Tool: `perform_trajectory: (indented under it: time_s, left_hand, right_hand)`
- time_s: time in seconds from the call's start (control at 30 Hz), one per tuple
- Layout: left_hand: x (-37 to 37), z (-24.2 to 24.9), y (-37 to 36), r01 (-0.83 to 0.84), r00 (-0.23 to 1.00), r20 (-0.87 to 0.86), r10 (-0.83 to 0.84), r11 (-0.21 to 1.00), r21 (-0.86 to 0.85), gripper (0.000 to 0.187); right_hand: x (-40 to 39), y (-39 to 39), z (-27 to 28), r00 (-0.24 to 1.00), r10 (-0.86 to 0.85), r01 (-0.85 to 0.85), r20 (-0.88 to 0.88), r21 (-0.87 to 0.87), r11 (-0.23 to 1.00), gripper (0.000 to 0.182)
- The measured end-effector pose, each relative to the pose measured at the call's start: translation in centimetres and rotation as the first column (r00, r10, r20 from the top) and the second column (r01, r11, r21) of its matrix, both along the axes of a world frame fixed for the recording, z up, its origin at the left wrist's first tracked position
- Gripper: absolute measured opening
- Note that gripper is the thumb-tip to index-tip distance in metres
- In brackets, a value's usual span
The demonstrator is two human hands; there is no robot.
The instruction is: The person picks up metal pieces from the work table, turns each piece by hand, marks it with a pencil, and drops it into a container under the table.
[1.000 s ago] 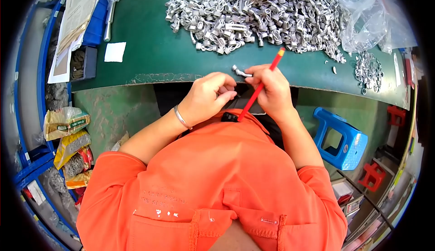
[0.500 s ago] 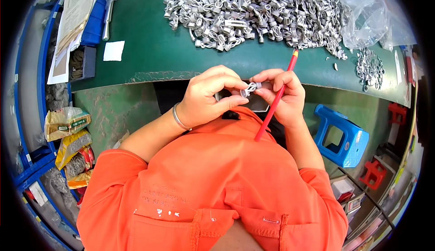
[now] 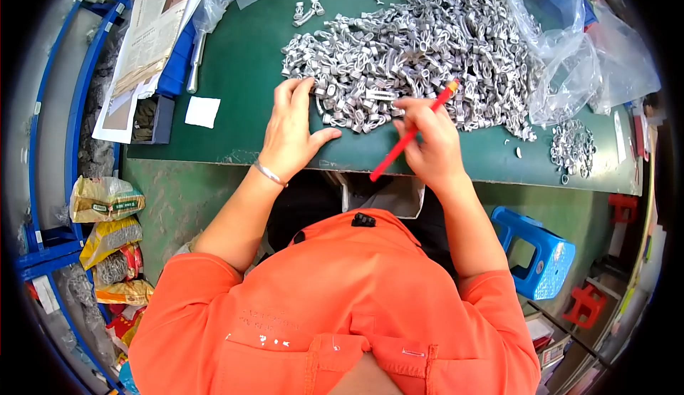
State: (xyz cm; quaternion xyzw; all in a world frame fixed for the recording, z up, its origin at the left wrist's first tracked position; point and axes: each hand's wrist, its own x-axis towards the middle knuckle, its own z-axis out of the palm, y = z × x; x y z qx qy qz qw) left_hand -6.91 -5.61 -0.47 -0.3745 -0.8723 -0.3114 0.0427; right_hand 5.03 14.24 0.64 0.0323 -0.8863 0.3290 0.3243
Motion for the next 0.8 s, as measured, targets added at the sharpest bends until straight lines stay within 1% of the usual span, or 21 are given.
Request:
perform_trajectory:
  time_s: [0.03,0.07,0.1,0.13,0.17,0.2,0.23,0.27,0.3,0.37,0.4,0.43,0.47,0.5,0.53,0.57,0.63,0.67,0.7,0.77,0.8]
  left_hand:
    - [0.0,0.1,0.2,-0.004,1.0,-0.004,0.004,1.0,0.003,0.084]
    - [0.2,0.3,0.6,-0.01,0.996,0.093,0.005,0.999,0.047,0.083]
    - [0.4,0.4,1.0,-0.019,0.982,0.19,0.002,0.996,0.09,0.083]
    - [0.7,-0.2,1.3,-0.036,0.986,0.166,0.01,0.987,0.155,0.081]
    - [1.1,-0.1,1.5,-0.073,0.979,0.201,0.041,0.985,0.154,0.076]
    - [1.3,-0.5,1.4,-0.028,0.985,0.172,-0.005,0.982,0.188,0.073]
    - [1.6,-0.7,1.4,0.019,0.988,0.143,-0.052,0.975,0.221,0.07]
    - [2.4,-0.8,1.7,-0.006,0.976,0.212,-0.052,0.964,0.265,0.065]
    - [2.8,-1.1,1.8,-0.001,0.977,0.204,-0.062,0.956,0.295,0.063]
    - [3.2,-1.8,2.3,0.058,0.972,0.195,-0.133,0.934,0.351,0.06]
    - [3.2,-1.8,2.5,0.06,0.971,0.198,-0.138,0.932,0.357,0.06]
    - [3.3,-1.7,2.7,0.072,0.976,0.169,-0.138,0.934,0.35,0.059]
    - [3.4,-1.7,2.8,0.083,0.98,0.141,-0.138,0.936,0.342,0.058]
    - [3.4,-1.6,2.9,0.049,0.975,0.184,-0.121,0.933,0.358,0.058]
    - [3.3,-1.7,2.9,0.063,0.983,0.137,-0.119,0.931,0.359,0.058]
    - [3.2,-1.8,3.0,0.076,0.989,0.089,-0.115,0.931,0.358,0.059]
    - [3.4,-1.6,3.1,0.07,0.994,0.048,-0.095,0.919,0.388,0.056]
    - [3.4,-1.4,3.0,0.064,0.997,0.004,-0.073,0.909,0.413,0.053]
    - [3.6,-1.1,3.0,0.06,0.998,0.006,-0.068,0.909,0.413,0.053]
    - [4.1,0.1,3.0,0.17,0.945,0.159,-0.286,0.845,0.508,0.041]
    - [4.6,0.9,3.4,0.151,0.919,0.221,-0.326,0.81,0.567,0.032]
  right_hand:
    - [-1.2,-0.1,0.1,1.0,-0.012,0.013,-0.02,0.05,0.999,0.019]
    - [-2.3,0.1,-0.9,0.999,-0.053,0.054,-0.007,0.152,0.987,0.018]
    - [-2.9,0.1,-1.4,0.997,-0.078,0.081,-0.021,0.207,0.975,0.019]
    - [-3.0,0.1,-1.5,0.996,-0.085,0.086,-0.014,0.219,0.972,0.02]
    - [-3.1,0.2,-1.5,0.996,-0.091,0.09,-0.007,0.232,0.968,0.02]
    - [-2.9,0.2,-1.4,0.996,-0.089,0.088,-0.006,0.232,0.969,0.02]
    - [-2.7,0.4,-1.2,0.997,-0.065,0.071,-0.037,0.192,0.979,0.022]
    - [-2.3,0.4,-1.0,0.997,-0.042,0.052,-0.067,0.153,0.987,0.023]
    - [-1.8,0.4,-1.1,0.997,-0.041,0.05,-0.063,0.156,0.987,0.023]
    - [-0.5,0.1,-1.2,0.997,-0.075,0.075,0.002,-0.064,0.995,0.026]
    - [0.1,0.2,-1.3,0.996,-0.084,0.088,0.038,-0.111,0.99,0.029]
    - [0.5,0.1,-1.3,0.995,-0.088,0.092,0.04,-0.103,0.99,0.029]
    - [1.0,0.0,-1.4,0.992,-0.053,0.087,0.113,-0.321,0.943,0.029]
    - [1.4,0.0,-1.6,0.984,-0.002,0.094,0.175,-0.522,0.847,0.03]
    - [1.6,0.0,-1.9,0.983,0.069,0.056,0.17,-0.637,0.769,0.031]
    - [2.0,-0.2,-1.6,0.98,0.078,0.071,0.184,-0.687,0.723,0.031]
    - [2.5,-0.4,-1.5,0.984,0.114,0.021,0.141,-0.712,0.702,0.032]
    - [2.6,-0.5,-1.6,0.988,0.11,-0.009,0.104,-0.682,0.731,0.032]
    - [2.8,-0.7,-1.7,0.988,0.114,-0.012,0.105,-0.682,0.731,0.032]
    - [2.9,-1.2,-2.2,0.994,0.106,-0.052,0.041,-0.668,0.742,0.032]
    - [2.8,-1.5,-1.9,0.995,0.097,-0.071,0.014,-0.582,0.81,0.031]
